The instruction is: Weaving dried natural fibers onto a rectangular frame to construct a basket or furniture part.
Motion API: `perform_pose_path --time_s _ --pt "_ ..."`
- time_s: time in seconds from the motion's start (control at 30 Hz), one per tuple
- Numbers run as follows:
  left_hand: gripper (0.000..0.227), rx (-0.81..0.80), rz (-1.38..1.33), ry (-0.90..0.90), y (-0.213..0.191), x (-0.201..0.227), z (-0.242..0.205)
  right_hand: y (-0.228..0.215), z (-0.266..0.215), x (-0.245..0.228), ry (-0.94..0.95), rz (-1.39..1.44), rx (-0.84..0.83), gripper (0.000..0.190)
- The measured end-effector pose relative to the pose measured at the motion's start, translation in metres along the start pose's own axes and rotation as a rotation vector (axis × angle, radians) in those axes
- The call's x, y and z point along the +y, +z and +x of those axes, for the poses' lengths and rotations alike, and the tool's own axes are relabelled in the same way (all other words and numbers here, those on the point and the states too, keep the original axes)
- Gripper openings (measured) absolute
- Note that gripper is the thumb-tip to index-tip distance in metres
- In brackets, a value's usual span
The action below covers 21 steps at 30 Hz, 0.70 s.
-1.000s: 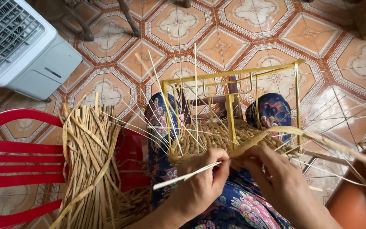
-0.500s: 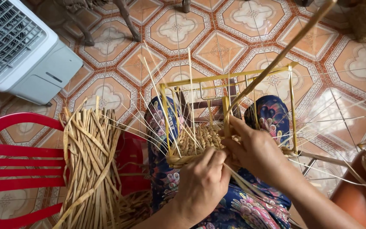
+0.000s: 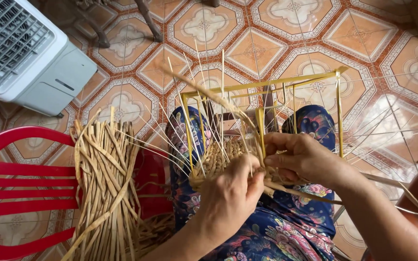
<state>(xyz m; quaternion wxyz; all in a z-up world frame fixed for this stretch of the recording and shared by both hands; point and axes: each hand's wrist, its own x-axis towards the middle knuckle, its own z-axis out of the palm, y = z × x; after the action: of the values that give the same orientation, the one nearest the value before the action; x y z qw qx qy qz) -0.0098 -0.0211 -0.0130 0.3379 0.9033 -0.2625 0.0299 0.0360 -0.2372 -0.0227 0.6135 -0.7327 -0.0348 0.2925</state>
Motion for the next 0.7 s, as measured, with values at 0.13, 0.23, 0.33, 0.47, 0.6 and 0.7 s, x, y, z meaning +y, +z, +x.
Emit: perform_pose_path --time_s 0.13,0.23,0.33,0.47,0.6,0.7 --pt "0.017 0.243 0.011 0.222 -0.002 0.003 -0.009 0.005 -0.001 -0.013 0.086 0.104 -0.045 0.026" --pt "0.011 0.07 0.049 0.05 0.004 -0.001 -0.008 0.006 -0.004 -0.027 -0.001 0.136 -0.036 0.049" --pt "0.016 -0.041 0.06 -0.007 -0.003 0.001 0.003 0.003 -0.002 -0.015 -0.012 0.118 -0.039 0.059" --pt "0.015 0.065 0.1 0.102 -0.009 -0.002 0.008 0.012 0.001 -0.036 0.088 -0.035 -0.054 0.06" --pt "0.014 -0.012 -0.066 0.057 -0.009 -0.012 0.003 0.004 0.007 -0.016 0.159 -0.113 0.082 0.027" --pt "0.012 0.101 -0.256 0.021 -0.005 -0.021 -0.008 -0.015 0.013 0.018 0.045 0.012 0.268 0.011"
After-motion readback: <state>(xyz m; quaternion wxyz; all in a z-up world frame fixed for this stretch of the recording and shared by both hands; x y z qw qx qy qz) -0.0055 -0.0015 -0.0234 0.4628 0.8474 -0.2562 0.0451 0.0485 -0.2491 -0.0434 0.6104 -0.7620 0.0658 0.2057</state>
